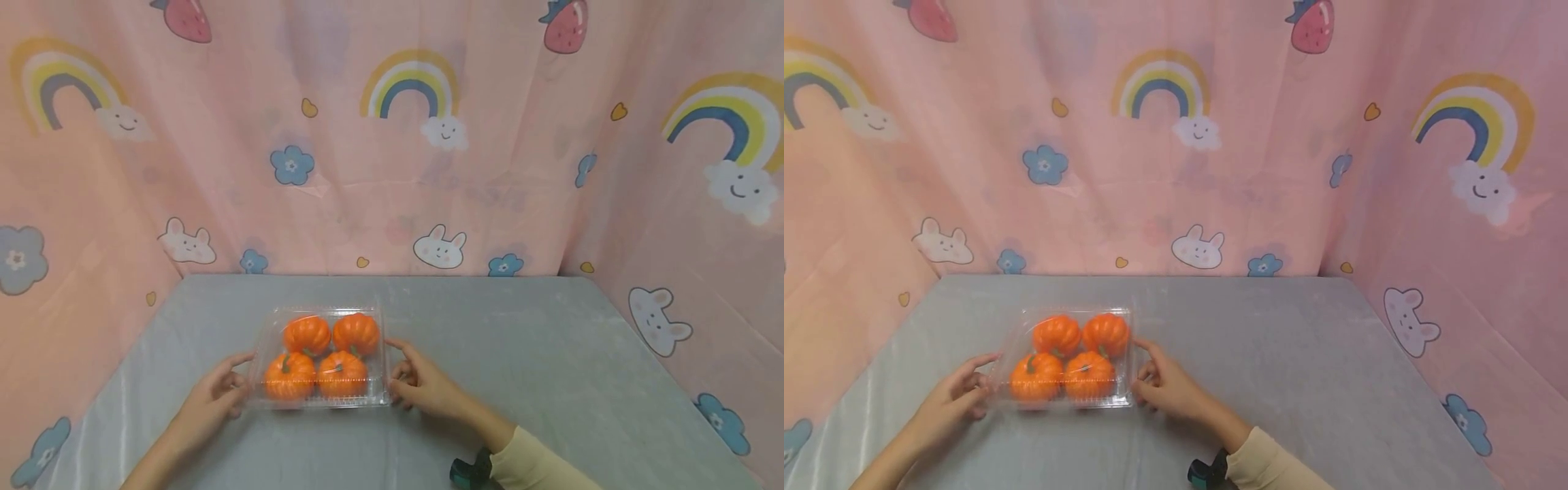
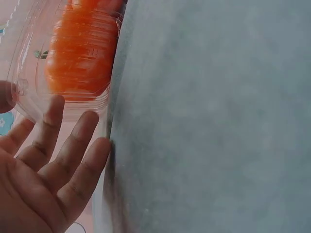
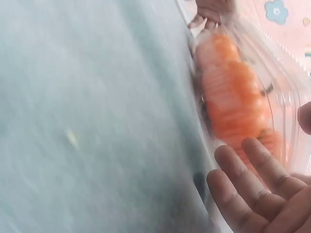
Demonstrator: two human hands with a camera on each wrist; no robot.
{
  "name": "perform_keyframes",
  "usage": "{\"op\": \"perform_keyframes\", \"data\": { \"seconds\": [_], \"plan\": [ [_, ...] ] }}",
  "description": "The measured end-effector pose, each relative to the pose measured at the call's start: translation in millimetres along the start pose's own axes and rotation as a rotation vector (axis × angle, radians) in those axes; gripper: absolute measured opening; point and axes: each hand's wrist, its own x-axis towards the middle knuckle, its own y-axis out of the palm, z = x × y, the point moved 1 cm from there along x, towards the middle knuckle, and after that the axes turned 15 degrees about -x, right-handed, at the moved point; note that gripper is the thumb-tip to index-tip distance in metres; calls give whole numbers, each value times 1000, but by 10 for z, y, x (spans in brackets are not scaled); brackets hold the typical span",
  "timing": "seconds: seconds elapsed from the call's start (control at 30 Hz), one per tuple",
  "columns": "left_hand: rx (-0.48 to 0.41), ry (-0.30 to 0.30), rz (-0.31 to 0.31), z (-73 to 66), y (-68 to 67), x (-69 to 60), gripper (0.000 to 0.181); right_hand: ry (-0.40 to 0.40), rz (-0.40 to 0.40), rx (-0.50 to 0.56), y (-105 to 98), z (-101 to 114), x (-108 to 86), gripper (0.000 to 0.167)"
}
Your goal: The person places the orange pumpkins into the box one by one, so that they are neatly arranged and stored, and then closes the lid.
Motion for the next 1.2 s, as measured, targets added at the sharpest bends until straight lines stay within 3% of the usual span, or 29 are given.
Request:
{"op": "perform_keyframes", "data": {
  "seconds": [0.17, 0.4, 0.63, 0.87, 1.2],
  "plan": [
    [-31, -65, 37, 2, 7, -45, 55, 20, 13, 64, 81, 31, -31, 76],
    [-149, 9, 149, 37, 42, -79, 60, 35, 25, 212, 155, 83, -63, 80],
    [-264, 55, 211, 67, 84, -104, 55, 53, 39, 327, 227, 123, -81, 84],
    [-292, 0, 210, 63, 98, -110, 61, 30, 40, 406, 279, 99, -97, 86],
    [-257, -25, 213, 52, 71, -83, 66, 33, 53, 502, 326, 73, -91, 88]
  ]
}}
